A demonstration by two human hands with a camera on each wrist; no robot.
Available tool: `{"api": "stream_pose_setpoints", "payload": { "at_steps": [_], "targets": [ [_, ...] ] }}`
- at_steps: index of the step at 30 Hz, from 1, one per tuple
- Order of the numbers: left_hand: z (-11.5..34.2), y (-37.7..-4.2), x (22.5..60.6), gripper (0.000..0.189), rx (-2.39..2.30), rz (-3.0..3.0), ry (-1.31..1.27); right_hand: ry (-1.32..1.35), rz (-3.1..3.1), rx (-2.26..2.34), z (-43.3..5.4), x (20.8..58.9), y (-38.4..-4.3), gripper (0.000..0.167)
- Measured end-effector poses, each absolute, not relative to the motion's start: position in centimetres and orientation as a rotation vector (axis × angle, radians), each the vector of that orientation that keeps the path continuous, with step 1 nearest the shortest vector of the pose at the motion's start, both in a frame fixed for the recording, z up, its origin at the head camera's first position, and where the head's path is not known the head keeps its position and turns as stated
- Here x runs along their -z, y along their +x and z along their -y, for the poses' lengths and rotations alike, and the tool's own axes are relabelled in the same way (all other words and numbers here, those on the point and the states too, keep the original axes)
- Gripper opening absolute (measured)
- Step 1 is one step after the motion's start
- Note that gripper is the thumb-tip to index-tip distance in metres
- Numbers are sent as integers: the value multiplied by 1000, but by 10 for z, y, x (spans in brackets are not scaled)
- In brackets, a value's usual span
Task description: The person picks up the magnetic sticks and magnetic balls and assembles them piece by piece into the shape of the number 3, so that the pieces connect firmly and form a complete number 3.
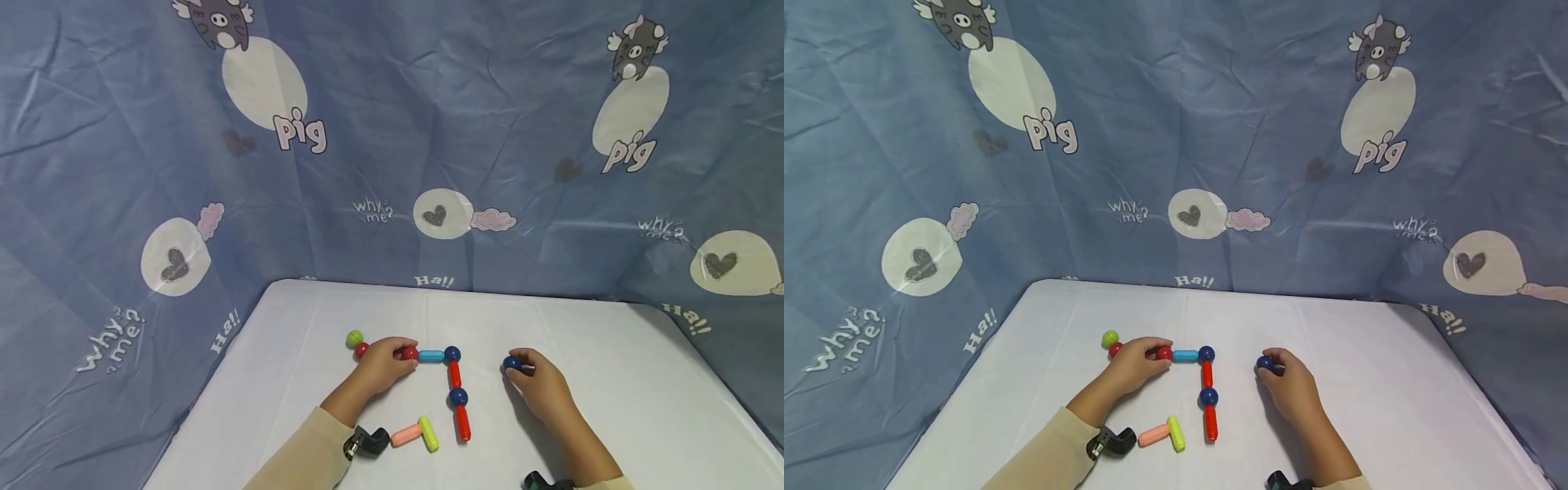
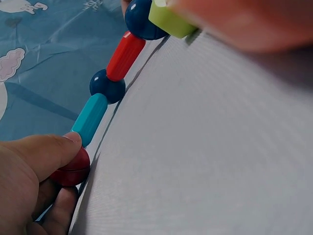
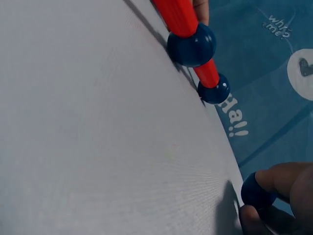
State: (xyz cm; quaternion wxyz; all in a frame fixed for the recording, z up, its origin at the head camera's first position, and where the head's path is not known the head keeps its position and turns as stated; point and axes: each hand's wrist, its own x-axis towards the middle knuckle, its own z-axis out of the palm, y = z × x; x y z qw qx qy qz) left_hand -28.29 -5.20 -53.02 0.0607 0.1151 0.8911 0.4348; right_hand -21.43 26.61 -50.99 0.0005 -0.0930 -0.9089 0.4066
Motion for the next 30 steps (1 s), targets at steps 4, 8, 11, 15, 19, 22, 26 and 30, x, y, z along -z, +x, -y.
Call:
{"api": "stream_pose_setpoints", "payload": {
  "at_steps": [4,8,11,15,19,22,26,30],
  "targets": [
    [51,-283,530,41,-1329,-2693,340,-278,2845,-1344,-268,509,-211,42],
    [50,-283,530,41,-1333,-2691,337,-265,2865,-1369,-268,509,-205,42],
    [51,-282,530,40,-1329,-2692,341,-271,2877,-1397,-267,508,-199,42],
    [51,-281,530,40,-1324,-2694,347,-258,2872,-1426,-266,507,-194,42],
    [52,-282,531,39,-1318,-2701,349,-255,2874,-1446,-262,506,-191,41],
    [52,-283,531,39,-1316,-2704,347,-255,2886,-1455,-257,506,-189,40],
    [51,-282,531,39,-1307,-2710,340,-253,2902,-1459,-254,507,-187,39],
    [51,-282,530,40,-1302,-2711,337,-234,2917,-1476,-252,507,-183,38]
  ]
}}
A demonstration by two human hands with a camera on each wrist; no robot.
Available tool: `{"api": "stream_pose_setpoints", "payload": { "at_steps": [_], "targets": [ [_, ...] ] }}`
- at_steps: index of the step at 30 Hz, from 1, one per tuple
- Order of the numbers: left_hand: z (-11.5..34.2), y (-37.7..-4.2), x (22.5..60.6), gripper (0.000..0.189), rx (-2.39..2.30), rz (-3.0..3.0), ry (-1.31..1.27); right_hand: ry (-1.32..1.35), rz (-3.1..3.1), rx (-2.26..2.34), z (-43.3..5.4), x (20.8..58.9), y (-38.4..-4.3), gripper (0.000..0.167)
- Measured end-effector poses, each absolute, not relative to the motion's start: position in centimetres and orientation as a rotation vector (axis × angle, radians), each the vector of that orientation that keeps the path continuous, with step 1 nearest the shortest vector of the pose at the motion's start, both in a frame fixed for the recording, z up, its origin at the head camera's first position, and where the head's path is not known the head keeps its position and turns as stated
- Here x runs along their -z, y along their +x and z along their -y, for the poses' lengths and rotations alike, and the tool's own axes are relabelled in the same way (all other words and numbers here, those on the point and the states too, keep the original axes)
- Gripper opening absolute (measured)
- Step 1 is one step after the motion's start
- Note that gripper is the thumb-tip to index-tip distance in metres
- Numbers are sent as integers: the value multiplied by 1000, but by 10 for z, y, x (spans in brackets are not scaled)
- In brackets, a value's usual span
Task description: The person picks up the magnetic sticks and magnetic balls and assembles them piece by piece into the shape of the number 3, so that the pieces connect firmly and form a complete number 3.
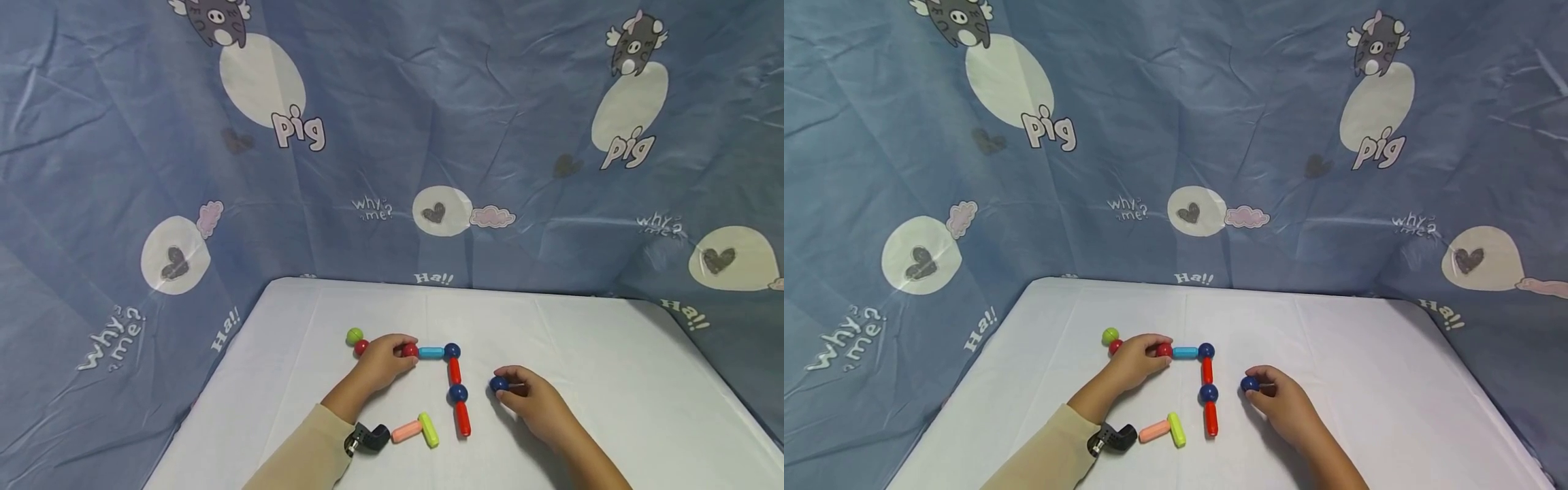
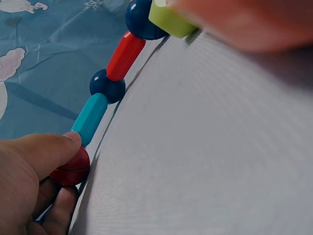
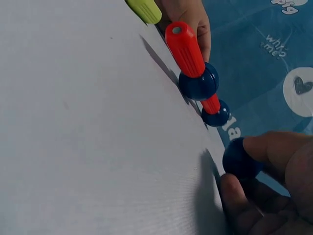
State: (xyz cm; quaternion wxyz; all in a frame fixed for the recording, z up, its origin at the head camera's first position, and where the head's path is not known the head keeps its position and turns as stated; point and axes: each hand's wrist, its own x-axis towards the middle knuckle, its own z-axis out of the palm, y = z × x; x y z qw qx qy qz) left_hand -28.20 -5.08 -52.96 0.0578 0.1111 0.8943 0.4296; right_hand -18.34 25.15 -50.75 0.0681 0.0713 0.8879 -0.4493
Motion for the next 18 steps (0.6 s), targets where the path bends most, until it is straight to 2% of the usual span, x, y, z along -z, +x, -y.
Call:
{"api": "stream_pose_setpoints", "payload": {
  "at_steps": [9,18],
  "targets": [
    [52,-281,528,40,-1295,-2714,332,118,-2638,1324,-244,505,-169,36],
    [52,-281,528,40,-1296,-2707,347,80,-2526,1325,-238,504,-141,39]
  ]
}}
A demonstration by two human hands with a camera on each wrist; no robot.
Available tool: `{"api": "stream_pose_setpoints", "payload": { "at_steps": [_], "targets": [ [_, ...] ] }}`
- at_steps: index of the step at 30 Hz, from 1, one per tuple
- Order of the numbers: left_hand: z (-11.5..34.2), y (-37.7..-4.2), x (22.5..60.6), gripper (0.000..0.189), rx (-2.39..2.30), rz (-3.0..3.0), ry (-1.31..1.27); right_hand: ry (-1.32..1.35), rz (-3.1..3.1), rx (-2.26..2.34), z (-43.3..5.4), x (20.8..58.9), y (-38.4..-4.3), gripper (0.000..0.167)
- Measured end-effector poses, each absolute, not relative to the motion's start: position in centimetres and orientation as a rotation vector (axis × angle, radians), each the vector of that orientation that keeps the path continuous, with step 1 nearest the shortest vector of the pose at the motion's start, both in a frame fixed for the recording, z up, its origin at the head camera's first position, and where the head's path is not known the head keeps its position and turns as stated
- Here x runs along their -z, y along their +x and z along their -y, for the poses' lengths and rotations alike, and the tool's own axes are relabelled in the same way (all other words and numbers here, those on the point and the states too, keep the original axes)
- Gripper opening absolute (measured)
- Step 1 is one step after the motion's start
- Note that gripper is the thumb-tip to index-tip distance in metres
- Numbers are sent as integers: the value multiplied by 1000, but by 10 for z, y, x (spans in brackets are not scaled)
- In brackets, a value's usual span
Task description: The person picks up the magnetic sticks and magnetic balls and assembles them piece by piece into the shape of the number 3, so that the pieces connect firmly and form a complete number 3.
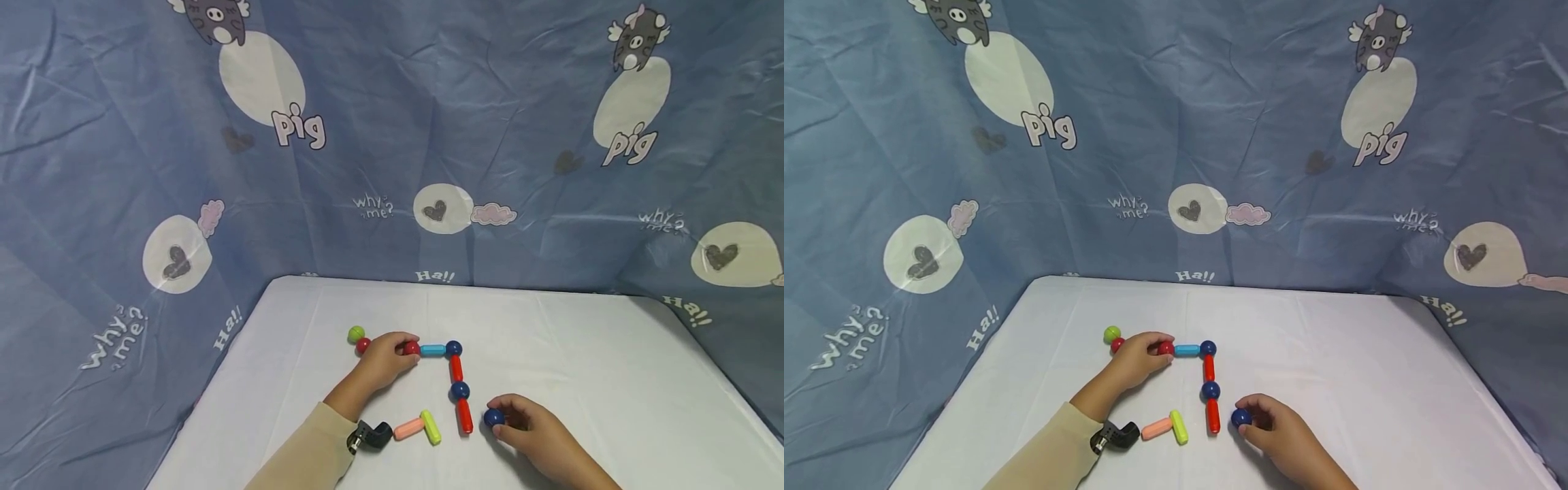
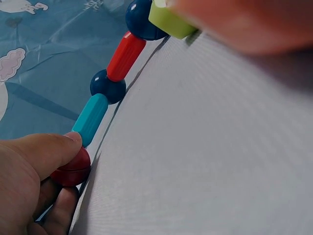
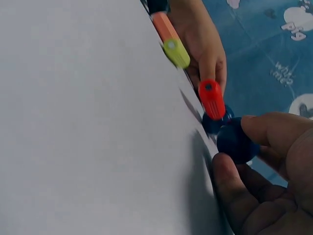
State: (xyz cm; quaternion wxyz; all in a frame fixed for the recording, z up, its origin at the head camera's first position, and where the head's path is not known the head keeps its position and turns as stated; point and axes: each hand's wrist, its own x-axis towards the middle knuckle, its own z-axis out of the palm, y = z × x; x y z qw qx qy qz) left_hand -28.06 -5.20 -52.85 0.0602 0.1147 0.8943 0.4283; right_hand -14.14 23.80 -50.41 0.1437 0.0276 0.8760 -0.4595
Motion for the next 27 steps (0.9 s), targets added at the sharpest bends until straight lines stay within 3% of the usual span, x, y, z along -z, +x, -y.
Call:
{"api": "stream_pose_setpoints", "payload": {
  "at_steps": [27],
  "targets": [
    [50,-281,530,39,-1320,-2698,307,-19,-2478,1368,-211,510,-119,37]
  ]
}}
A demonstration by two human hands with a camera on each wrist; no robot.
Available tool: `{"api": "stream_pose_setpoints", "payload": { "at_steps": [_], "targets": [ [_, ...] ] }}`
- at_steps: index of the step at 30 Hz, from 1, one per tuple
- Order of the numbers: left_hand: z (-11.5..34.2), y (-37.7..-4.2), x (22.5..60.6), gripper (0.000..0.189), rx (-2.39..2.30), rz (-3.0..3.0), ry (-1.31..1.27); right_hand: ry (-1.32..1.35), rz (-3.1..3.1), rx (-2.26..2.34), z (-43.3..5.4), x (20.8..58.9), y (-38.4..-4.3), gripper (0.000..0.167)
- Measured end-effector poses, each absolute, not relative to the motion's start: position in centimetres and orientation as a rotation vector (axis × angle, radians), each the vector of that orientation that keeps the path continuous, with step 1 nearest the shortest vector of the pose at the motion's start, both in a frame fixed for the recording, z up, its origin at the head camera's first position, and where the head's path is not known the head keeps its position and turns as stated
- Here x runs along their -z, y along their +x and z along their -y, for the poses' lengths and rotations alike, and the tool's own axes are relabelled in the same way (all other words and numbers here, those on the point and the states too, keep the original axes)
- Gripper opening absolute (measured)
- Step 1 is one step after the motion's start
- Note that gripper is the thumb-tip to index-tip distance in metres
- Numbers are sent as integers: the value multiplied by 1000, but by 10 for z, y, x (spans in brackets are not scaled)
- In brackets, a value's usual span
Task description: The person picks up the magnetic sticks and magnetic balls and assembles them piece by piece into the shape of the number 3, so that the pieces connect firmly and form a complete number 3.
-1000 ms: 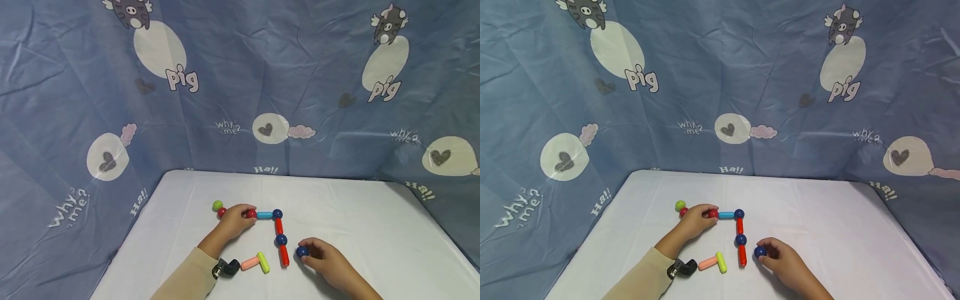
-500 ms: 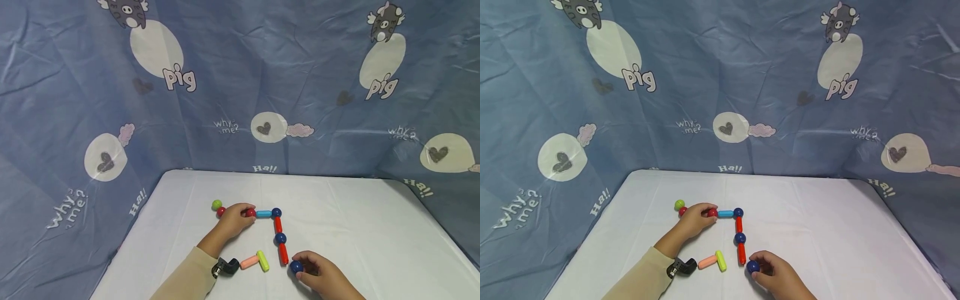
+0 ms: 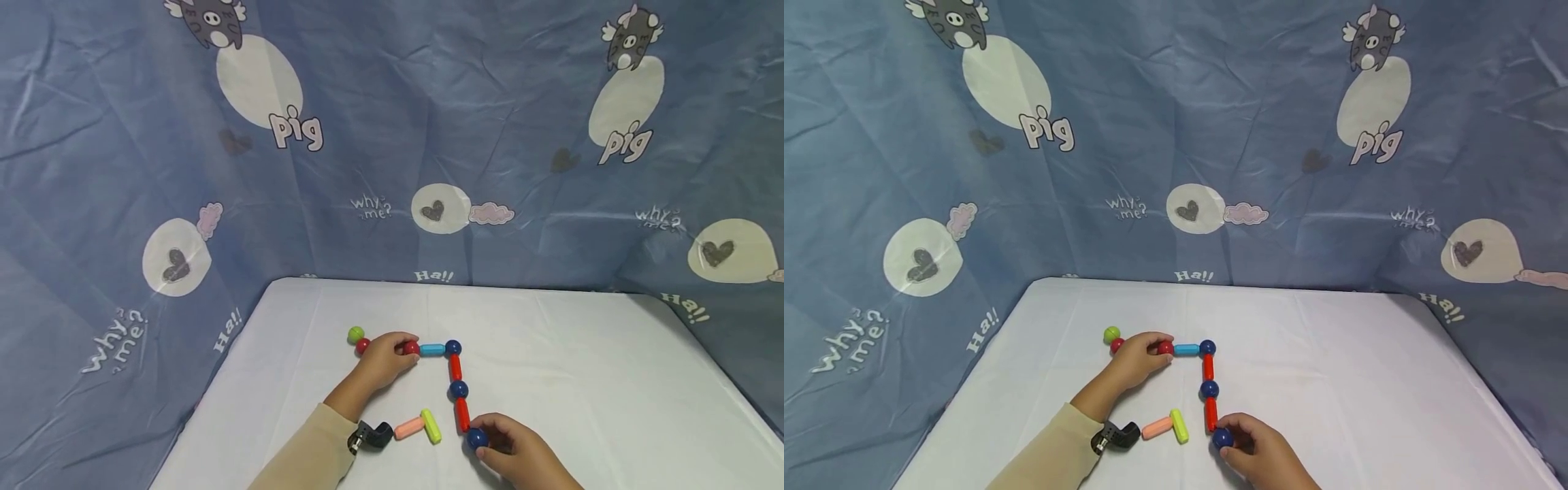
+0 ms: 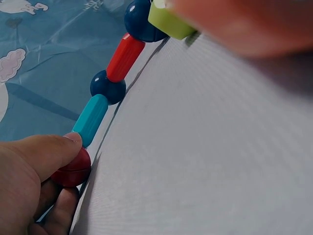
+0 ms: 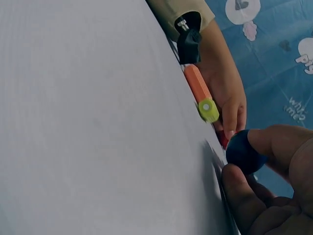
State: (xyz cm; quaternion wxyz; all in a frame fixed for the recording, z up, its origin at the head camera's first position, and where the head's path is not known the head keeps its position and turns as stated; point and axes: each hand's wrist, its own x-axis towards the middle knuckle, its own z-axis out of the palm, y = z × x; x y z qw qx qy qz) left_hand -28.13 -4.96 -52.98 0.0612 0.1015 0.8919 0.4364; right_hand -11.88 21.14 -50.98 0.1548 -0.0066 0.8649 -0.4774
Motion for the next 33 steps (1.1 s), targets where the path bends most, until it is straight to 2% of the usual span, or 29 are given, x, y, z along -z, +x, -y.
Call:
{"api": "stream_pose_setpoints", "payload": {
  "at_steps": [15,22,33],
  "targets": [
    [50,-281,529,39,-1313,-2704,324,-103,-2537,1355,-203,511,-116,35],
    [47,-278,528,46,-1315,-2718,299,-126,-2549,1348,-201,512,-116,33],
    [38,-253,515,56,-1339,-2814,193,-75,-2538,1342,-200,510,-125,31]
  ]
}}
